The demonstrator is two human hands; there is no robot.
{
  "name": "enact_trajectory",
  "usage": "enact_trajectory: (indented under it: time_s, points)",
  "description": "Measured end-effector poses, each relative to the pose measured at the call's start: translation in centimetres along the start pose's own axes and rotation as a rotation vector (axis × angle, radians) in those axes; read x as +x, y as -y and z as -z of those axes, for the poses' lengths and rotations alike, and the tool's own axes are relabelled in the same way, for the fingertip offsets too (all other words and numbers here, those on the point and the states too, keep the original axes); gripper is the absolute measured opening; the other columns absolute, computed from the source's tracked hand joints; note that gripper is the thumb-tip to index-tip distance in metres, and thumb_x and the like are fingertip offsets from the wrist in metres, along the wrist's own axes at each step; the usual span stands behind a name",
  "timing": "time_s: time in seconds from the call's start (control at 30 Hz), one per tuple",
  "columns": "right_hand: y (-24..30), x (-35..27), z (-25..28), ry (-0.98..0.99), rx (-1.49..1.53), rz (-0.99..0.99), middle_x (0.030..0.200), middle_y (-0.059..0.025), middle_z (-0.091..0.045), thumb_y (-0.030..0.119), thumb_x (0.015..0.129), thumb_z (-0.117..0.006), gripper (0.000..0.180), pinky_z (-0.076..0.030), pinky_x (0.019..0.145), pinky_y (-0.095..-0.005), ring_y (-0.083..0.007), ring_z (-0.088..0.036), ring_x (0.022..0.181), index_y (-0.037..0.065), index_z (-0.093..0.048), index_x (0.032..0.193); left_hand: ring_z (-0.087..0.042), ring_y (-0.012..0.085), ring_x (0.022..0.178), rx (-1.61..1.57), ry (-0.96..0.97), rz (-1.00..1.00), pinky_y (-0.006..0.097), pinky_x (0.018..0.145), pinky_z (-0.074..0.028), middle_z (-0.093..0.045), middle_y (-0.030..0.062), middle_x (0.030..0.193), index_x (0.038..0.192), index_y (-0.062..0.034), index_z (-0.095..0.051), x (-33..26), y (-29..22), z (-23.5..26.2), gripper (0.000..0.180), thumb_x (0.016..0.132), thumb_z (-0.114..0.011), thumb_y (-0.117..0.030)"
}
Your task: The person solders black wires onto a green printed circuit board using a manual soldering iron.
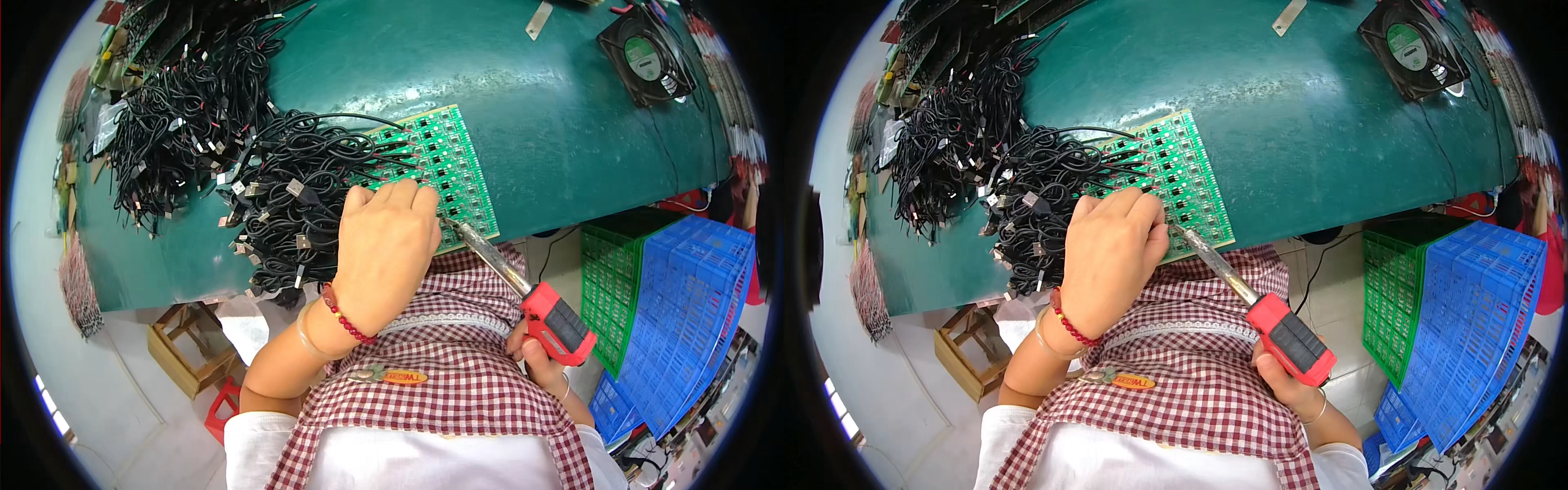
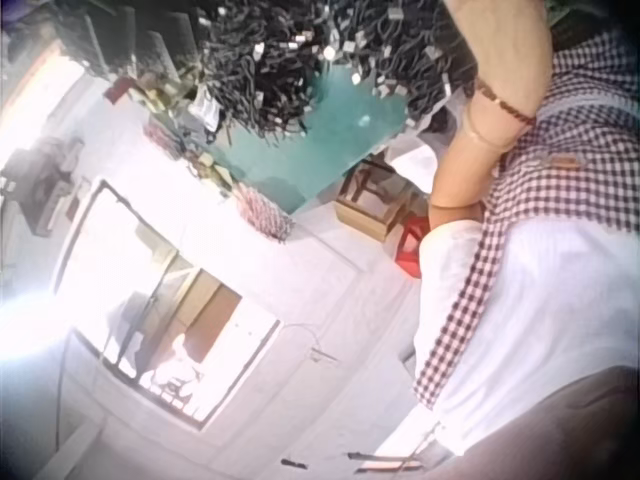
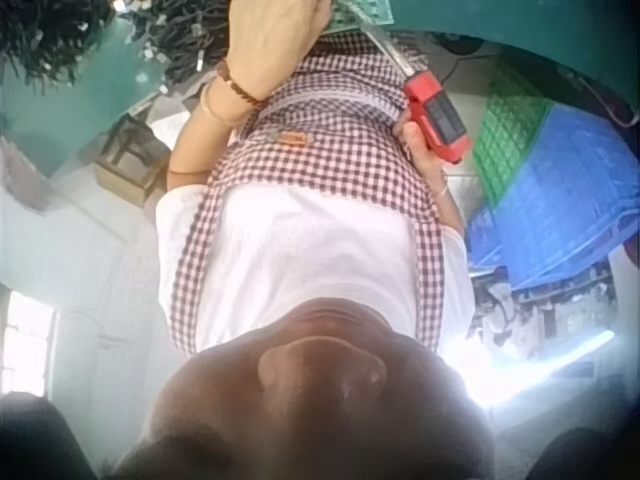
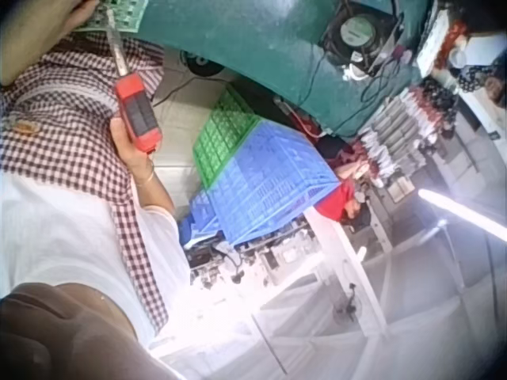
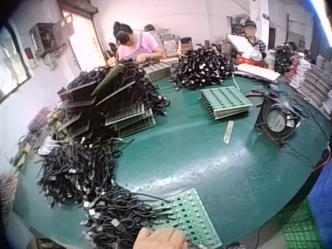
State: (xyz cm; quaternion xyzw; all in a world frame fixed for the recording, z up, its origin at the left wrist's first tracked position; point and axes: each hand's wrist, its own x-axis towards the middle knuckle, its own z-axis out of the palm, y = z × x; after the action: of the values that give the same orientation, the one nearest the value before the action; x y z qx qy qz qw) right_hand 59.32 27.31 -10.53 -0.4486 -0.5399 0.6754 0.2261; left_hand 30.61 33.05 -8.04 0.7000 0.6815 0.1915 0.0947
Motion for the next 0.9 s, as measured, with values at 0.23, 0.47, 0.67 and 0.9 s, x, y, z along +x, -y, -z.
enact_trajectory:
  time_s: [0.23,0.47,0.67,0.9]
  points:
    - [1.0,0.1,-1.2,-0.135,0.112,0.024,0.068,-0.0112,-0.057,0.040,0.089,-0.063,0.055,-0.043,0.054,-0.0290,-0.0152,-0.051,0.056,-0.002,-0.046,0.121,-0.057,0.0236,0.072,0.006,0.020,-0.006,0.037,0.067,-0.037,-0.054,0.0056,0.073,0.075,-0.0080,-0.054,0.2,0.2,-0.1,0.011,0.075,-0.065,-0.008]
    - [0.8,0.8,-1.1,-0.108,0.144,0.088,0.066,-0.0105,-0.055,0.038,0.091,-0.060,0.054,-0.044,0.054,-0.0305,-0.0154,-0.050,0.054,-0.002,-0.044,0.122,-0.056,0.0228,0.074,0.020,0.002,-0.005,0.037,0.069,-0.037,-0.052,0.0055,0.073,0.076,-0.0090,-0.054,0.2,0.3,0.5,0.010,0.075,-0.064,-0.009]
    - [1.6,2.1,-1.2,-0.257,0.176,0.223,0.058,-0.0067,-0.049,0.036,0.092,-0.056,0.048,-0.043,0.049,-0.0293,-0.0150,-0.047,0.047,-0.002,-0.044,0.118,-0.052,0.0206,0.086,0.142,0.027,-0.221,0.039,0.080,-0.037,-0.051,0.0042,0.089,0.080,-0.0106,-0.059,-0.1,0.7,2.3,0.005,0.076,-0.058,-0.014]
    - [2.9,3.8,-1.3,-0.357,0.206,0.332,0.057,-0.0052,-0.046,0.034,0.094,-0.053,0.043,-0.042,0.045,-0.0277,-0.0129,-0.044,0.044,-0.001,-0.042,0.115,-0.060,0.0334,0.087,0.348,-0.322,0.081,0.042,0.080,-0.049,-0.062,0.0153,0.087,0.087,-0.0009,-0.064,11.8,16.5,7.5,0.012,0.084,-0.056,-0.010]
